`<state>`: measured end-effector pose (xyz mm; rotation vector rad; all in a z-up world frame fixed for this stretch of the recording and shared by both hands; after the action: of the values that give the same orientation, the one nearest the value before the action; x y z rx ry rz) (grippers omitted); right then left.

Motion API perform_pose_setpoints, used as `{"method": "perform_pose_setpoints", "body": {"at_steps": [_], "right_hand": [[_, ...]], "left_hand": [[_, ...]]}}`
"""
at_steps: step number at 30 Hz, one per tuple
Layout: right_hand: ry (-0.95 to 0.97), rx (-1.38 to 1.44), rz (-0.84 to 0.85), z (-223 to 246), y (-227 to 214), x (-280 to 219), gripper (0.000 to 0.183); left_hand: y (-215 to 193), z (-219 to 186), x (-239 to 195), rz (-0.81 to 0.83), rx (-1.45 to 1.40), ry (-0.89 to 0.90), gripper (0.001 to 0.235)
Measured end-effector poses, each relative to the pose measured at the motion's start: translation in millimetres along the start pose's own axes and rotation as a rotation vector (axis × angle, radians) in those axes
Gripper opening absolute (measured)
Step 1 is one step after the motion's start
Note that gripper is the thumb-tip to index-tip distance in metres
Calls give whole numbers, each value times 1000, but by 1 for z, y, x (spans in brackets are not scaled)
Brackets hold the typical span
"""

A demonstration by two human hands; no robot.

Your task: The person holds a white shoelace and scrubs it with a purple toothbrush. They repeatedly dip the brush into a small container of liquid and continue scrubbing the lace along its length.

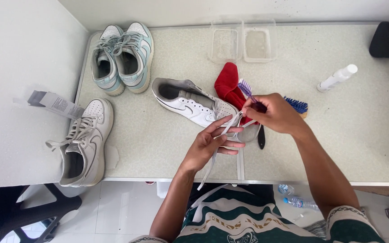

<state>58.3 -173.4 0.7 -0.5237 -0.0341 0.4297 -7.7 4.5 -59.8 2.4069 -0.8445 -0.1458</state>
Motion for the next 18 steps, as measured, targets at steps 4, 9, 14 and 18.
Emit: {"method": "perform_pose_setpoints", "body": {"at_steps": [4, 9, 14, 18], "right_hand": [[53, 45, 116, -5, -7, 10, 12], [-139, 226, 212, -8, -2, 16, 11], [-203, 334, 220, -12, 5, 22, 10], [-165, 471, 166, -23, -7, 23, 8]], "left_hand": [[-2, -3, -9, 32, 93, -44, 45], [-9, -10, -5, 192, 31, 39, 47], [-27, 4, 31, 107, -181, 127, 44], [-31, -16, 11, 91, -239, 18, 43]]}}
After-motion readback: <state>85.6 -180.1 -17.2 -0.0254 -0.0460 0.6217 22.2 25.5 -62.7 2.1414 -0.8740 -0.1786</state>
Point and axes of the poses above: each hand's wrist, its own x-axis towards the middle knuckle, its own y-axis out of the palm, z = x × y, the point moved 5 cm from there along x, towards the middle knuckle, and after that the axes turned 5 degrees about z, right-handed, at the moved point
